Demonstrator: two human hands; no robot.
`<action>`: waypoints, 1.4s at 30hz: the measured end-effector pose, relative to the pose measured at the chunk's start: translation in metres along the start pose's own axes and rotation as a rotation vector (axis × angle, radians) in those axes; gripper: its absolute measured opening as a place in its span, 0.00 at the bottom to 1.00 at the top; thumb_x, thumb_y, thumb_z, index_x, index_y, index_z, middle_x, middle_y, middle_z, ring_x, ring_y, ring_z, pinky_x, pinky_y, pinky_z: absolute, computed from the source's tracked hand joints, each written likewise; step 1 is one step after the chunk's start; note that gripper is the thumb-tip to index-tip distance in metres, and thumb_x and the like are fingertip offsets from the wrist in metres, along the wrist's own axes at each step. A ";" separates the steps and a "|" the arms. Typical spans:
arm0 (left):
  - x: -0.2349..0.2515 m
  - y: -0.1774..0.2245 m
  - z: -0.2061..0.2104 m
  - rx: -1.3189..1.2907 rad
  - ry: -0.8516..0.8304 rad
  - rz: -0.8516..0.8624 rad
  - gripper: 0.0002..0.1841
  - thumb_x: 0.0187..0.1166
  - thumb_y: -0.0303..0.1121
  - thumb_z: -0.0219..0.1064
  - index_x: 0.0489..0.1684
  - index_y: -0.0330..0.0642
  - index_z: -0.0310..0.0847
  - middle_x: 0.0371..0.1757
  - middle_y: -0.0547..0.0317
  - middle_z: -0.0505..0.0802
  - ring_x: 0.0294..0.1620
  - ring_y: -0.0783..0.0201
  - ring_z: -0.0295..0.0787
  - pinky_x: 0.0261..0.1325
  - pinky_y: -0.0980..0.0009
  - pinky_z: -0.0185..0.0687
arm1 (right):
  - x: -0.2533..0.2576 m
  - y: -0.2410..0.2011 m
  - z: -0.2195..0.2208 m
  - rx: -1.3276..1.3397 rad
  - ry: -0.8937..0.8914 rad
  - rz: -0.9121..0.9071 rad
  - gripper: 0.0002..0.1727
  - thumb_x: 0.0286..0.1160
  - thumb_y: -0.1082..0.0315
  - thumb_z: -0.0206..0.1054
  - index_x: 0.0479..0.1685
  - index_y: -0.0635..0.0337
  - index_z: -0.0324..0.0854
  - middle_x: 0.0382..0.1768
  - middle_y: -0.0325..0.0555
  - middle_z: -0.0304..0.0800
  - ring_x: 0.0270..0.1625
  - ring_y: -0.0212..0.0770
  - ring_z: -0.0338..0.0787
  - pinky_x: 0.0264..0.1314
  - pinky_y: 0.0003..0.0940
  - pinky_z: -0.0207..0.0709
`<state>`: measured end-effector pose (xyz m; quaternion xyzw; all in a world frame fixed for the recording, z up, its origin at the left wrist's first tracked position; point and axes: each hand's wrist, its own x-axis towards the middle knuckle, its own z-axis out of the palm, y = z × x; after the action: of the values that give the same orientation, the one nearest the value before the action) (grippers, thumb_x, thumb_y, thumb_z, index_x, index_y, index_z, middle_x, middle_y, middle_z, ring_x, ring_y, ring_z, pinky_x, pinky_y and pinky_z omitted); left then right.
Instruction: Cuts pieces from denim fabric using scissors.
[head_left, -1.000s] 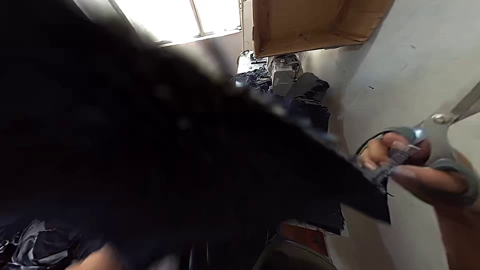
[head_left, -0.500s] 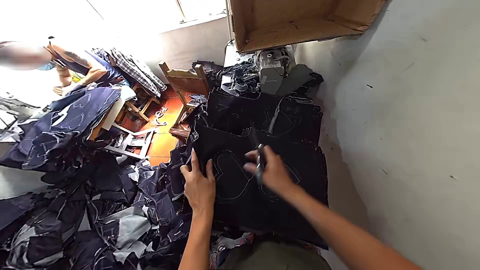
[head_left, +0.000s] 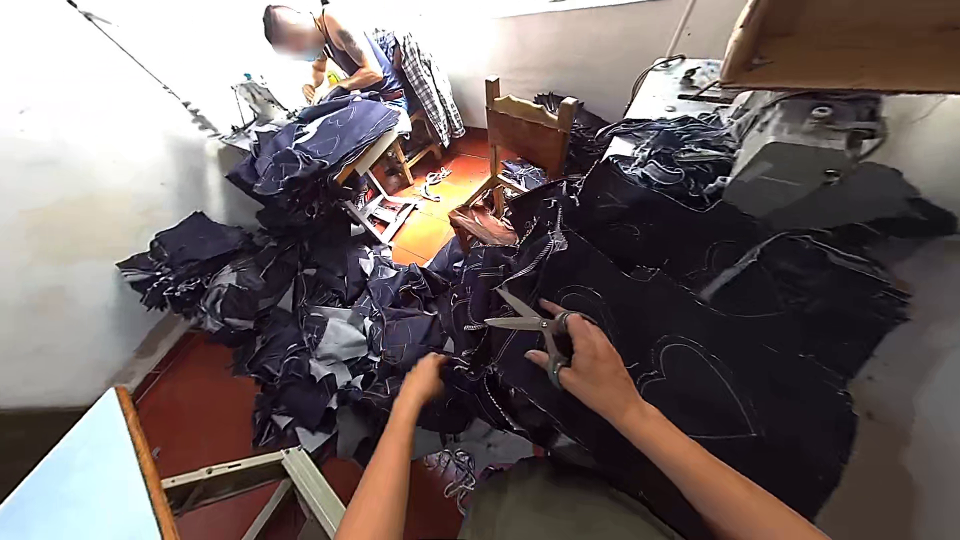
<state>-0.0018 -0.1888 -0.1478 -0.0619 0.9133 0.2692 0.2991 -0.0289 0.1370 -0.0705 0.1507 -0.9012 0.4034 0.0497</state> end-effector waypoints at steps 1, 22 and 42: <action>0.002 -0.007 0.026 0.012 -0.043 0.077 0.31 0.67 0.15 0.66 0.76 0.40 0.80 0.82 0.44 0.79 0.84 0.46 0.73 0.86 0.45 0.67 | 0.000 0.000 0.000 -0.028 0.000 -0.008 0.37 0.64 0.38 0.76 0.63 0.59 0.83 0.70 0.45 0.88 0.63 0.51 0.91 0.68 0.55 0.82; -0.132 -0.047 0.003 -0.683 -0.078 0.573 0.16 0.78 0.46 0.71 0.30 0.43 0.88 0.28 0.69 0.89 0.31 0.77 0.85 0.41 0.73 0.82 | 0.019 -0.080 -0.075 -0.398 -0.354 0.186 0.23 0.48 0.52 0.91 0.39 0.53 0.89 0.32 0.48 0.91 0.39 0.53 0.92 0.44 0.60 0.83; -0.288 0.048 -0.118 -0.873 0.073 0.937 0.17 0.86 0.51 0.55 0.62 0.63 0.87 0.58 0.81 0.92 0.60 0.85 0.85 0.66 0.79 0.80 | -0.084 -0.064 -0.071 0.722 -0.576 0.001 0.57 0.30 0.34 0.90 0.67 0.54 0.72 0.66 0.27 0.87 0.65 0.20 0.83 0.68 0.22 0.78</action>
<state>0.1587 -0.2243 0.1204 0.2187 0.6593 0.7164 0.0658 0.0689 0.1684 0.0049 0.2637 -0.6801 0.6332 -0.2587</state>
